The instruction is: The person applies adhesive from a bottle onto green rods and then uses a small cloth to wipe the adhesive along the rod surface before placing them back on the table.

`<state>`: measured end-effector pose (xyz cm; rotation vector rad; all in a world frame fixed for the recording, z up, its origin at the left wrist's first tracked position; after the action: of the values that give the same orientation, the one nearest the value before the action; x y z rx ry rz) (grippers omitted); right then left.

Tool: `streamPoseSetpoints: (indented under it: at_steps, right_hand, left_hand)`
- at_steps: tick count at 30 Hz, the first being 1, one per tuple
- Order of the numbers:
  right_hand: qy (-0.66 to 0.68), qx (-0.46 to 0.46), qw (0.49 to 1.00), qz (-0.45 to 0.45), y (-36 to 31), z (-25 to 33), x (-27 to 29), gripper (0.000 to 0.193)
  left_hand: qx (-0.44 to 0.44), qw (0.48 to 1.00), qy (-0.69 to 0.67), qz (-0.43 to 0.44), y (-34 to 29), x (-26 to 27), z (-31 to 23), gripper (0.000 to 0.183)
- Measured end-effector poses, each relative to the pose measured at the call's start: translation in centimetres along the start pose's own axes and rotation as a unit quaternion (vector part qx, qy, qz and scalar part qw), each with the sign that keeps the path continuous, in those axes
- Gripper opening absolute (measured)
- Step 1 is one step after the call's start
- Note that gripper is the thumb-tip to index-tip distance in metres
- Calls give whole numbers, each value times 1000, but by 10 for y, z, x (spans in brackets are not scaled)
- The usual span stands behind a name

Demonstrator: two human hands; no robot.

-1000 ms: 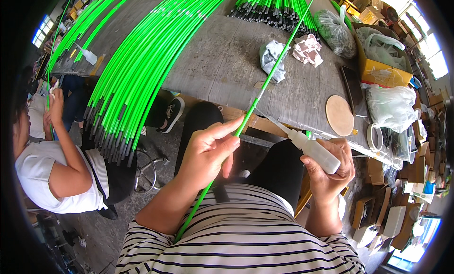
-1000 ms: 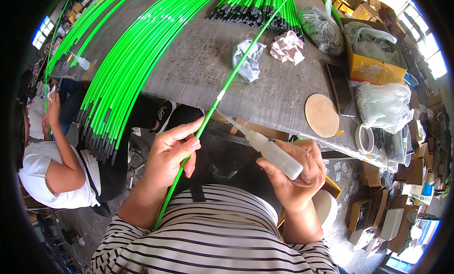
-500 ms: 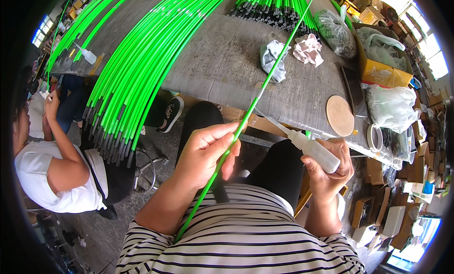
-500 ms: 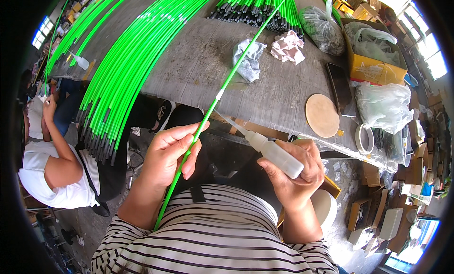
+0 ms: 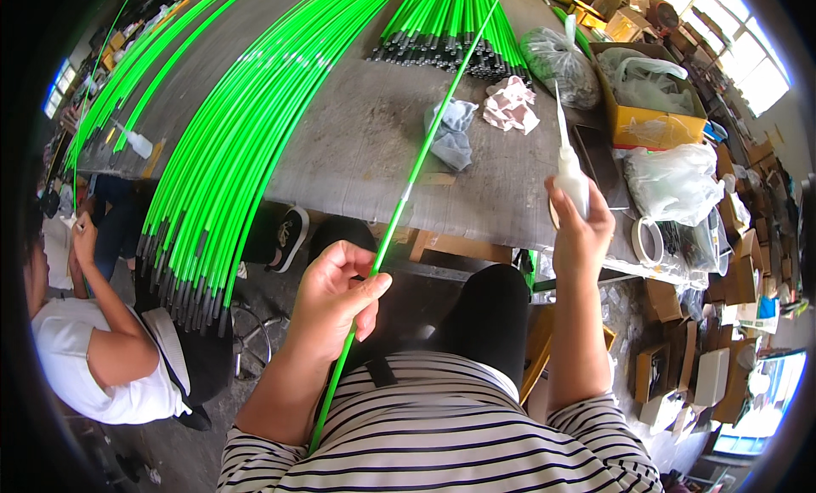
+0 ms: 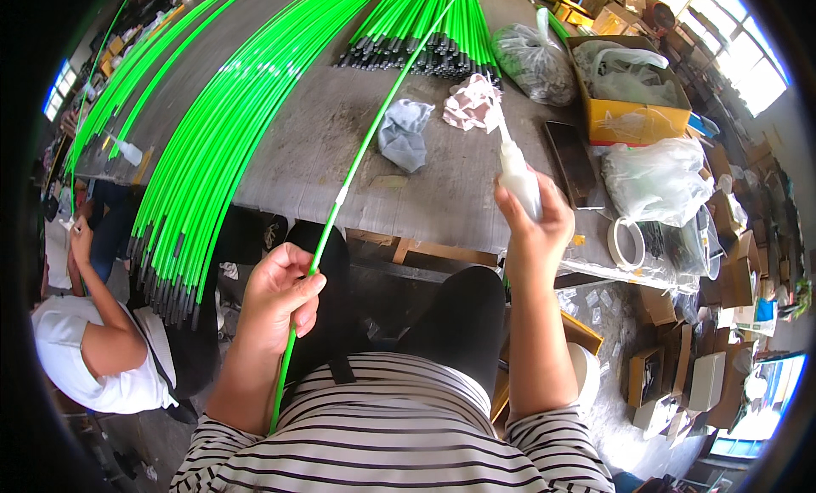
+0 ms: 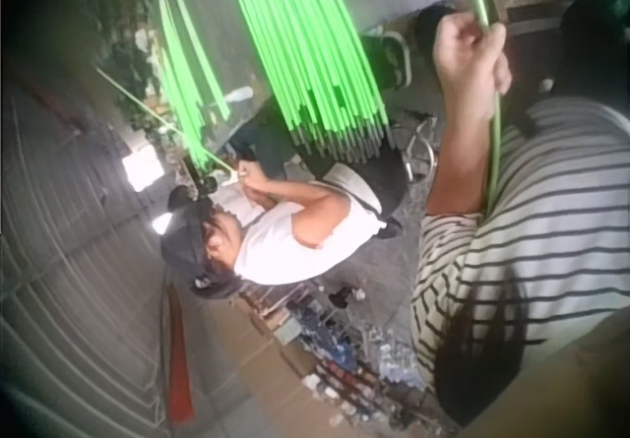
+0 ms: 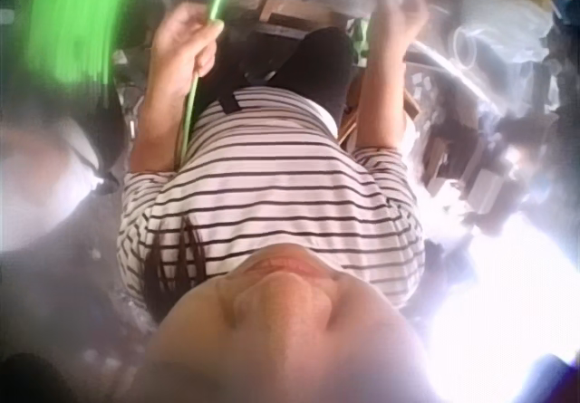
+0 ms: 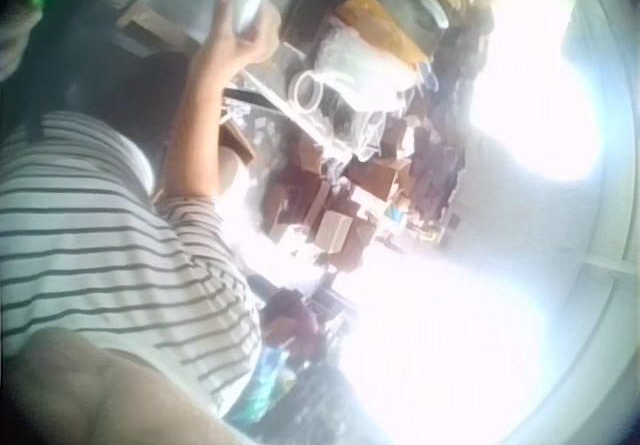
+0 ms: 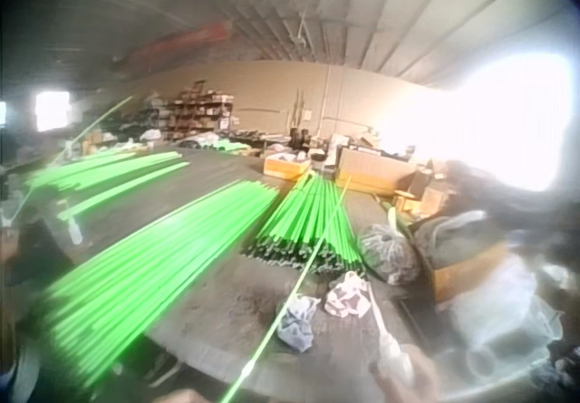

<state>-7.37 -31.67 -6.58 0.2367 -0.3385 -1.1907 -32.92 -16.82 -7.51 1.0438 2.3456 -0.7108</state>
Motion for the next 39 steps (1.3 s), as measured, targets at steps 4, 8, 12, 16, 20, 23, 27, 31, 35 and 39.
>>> streamPoseSetpoints:
  at_steps: [4, 8, 12, 16, 20, 23, 27, 31, 35, 39]
  right_hand:
    - [3, -8, 1000, 21, 30, -7, -18, 29]
    - [-66, -4, 996, 63, 41, -26, -37, 23]
    - [-329, 0, 938, 112, 41, -27, -43, 29]
    - [-270, 160, 948, -54, 33, -15, -30, 38]
    - [-208, 230, 945, -105, -7, 40, -28, 21]
    - [17, 12, 995, 97, -36, 44, -51, 5]
    - [171, -192, 946, 196, -59, 41, -70, 15]
    - [256, -242, 901, 253, -68, 49, -79, 21]
    - [309, -284, 864, 278, -72, 47, -82, 17]
    - [322, -305, 850, 284, -74, 48, -83, 15]
  left_hand:
    - [-9, 1000, -13, 13, 2, 3, 0, 10]
    - [13, 999, -21, 22, 1, 1, 0, 14]
    - [52, 997, -42, 25, -4, 0, 1, 18]
    - [58, 998, -8, 33, -8, -7, 3, 15]
    - [70, 995, -29, 63, -12, -10, 8, 16]
    - [96, 990, -46, 96, -16, -15, 12, 22]
    - [110, 985, -47, 122, -21, -21, 14, 28]
    - [108, 986, -24, 121, -25, -26, 13, 30]
    - [114, 985, -17, 128, -28, -27, 13, 29]
    - [116, 984, -11, 134, -29, -26, 12, 26]
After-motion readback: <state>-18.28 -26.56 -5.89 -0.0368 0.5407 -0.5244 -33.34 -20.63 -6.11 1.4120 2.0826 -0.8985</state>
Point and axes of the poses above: each hand's wrist, its own y-axis towards the middle knuckle, its own x-axis out of the back of the hand, z = x × y, the point moved 5 cm from there along y, towards the middle knuckle, and after that the axes turned 12 degrees about -y, right-handed, at the moved point
